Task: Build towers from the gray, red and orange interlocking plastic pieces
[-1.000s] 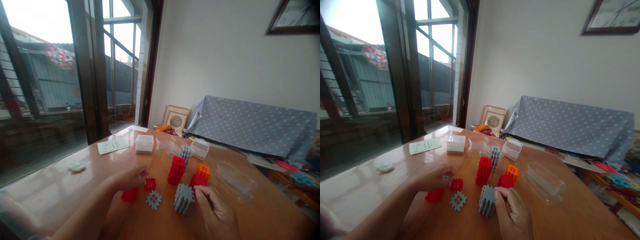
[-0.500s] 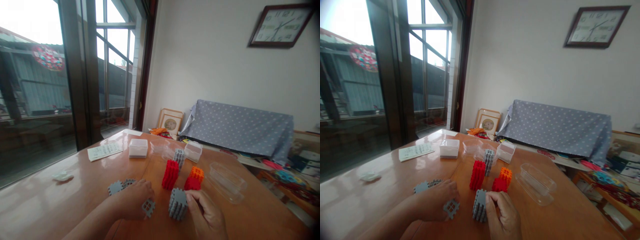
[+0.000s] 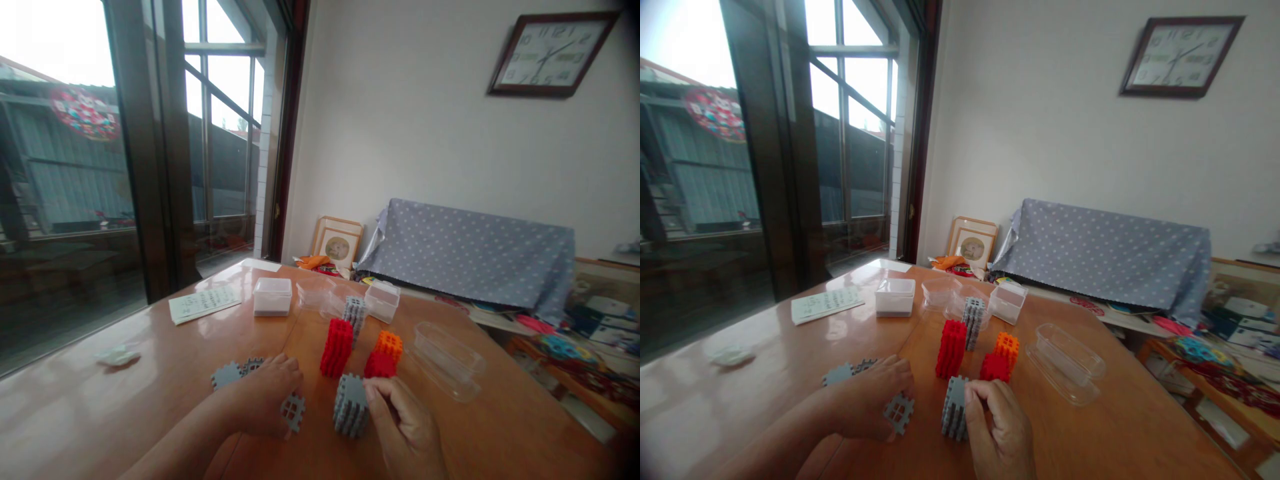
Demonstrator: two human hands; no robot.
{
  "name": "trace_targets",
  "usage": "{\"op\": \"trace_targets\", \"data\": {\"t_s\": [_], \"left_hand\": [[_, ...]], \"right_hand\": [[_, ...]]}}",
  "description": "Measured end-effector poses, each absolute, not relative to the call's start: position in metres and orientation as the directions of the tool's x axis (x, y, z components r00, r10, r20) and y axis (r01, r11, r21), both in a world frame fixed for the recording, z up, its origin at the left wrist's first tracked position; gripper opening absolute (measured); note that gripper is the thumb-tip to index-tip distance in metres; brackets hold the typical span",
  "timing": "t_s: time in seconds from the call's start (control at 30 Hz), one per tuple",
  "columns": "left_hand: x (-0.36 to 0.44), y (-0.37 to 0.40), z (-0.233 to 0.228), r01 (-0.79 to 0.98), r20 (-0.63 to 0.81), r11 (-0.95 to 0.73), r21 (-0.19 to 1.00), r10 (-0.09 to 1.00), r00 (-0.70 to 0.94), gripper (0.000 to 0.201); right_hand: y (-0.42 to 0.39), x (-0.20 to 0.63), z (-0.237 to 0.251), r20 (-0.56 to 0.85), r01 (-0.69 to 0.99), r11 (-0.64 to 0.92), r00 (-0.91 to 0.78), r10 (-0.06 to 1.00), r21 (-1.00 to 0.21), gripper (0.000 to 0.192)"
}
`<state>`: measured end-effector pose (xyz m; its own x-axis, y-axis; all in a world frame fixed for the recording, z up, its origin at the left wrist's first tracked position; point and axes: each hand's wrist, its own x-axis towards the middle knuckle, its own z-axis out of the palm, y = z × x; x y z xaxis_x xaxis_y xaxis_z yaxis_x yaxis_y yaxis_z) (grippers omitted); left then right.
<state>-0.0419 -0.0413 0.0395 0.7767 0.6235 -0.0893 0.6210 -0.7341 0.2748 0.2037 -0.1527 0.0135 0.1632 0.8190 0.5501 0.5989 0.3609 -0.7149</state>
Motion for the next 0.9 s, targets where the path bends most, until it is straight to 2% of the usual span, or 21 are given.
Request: {"op": "trace_targets", "data": {"t_s": [0.1, 0.2, 0.3, 0.37, 0.43, 0.5, 0.6, 0.67, 0.9], "left_hand": [[-0.044, -0.041, 0.04, 0.659, -0.079, -0.681, 0.319, 0.673, 0.735, 0.046], [-0.046, -0.039, 0.038, 0.643, -0.076, -0.583, 0.497, 0.709, 0.701, 0.023], [-0.042, -0.037, 0.037, 0.474, -0.005, -0.442, 0.761, 0.728, 0.686, 0.012], [-0.036, -0.036, 0.037, 0.302, 0.053, -0.311, 0.901, 0.77, 0.636, 0.02], [-0.029, -0.038, 0.038, 0.151, 0.063, -0.185, 0.971, 0.809, 0.584, 0.03], [-0.023, -0.041, 0.04, 0.056, 0.036, -0.083, 0.995, 0.82, 0.571, 0.033], [-0.017, -0.048, 0.045, -0.053, 0.022, 0.014, 0.998, 0.79, 0.613, 0.033], [-0.013, -0.054, 0.049, -0.116, 0.035, 0.051, 0.992, 0.765, 0.642, 0.034], [-0.007, -0.066, 0.058, -0.175, 0.056, 0.095, 0.98, 0.712, 0.7, 0.031]], "right_hand": [[-0.153, 0.204, 0.013, 0.547, 0.6, 0.358, 0.163, 0.821, -0.716, 0.027], [-0.153, 0.204, 0.013, 0.543, 0.598, 0.359, 0.155, 0.825, -0.717, 0.027], [-0.153, 0.204, 0.012, 0.547, 0.603, 0.367, 0.141, 0.825, -0.709, 0.026], [-0.152, 0.203, 0.01, 0.553, 0.614, 0.369, 0.135, 0.822, -0.698, 0.025], [-0.152, 0.202, 0.008, 0.567, 0.637, 0.365, 0.14, 0.812, -0.679, 0.024], [-0.152, 0.2, 0.006, 0.589, 0.673, 0.353, 0.153, 0.793, -0.65, 0.028], [-0.151, 0.197, 0.006, 0.588, 0.714, 0.323, 0.151, 0.795, -0.621, 0.054], [-0.151, 0.195, 0.007, 0.563, 0.714, 0.311, 0.139, 0.815, -0.627, 0.063], [-0.152, 0.194, 0.013, 0.574, 0.691, 0.364, 0.089, 0.814, -0.624, 0.056]]}}
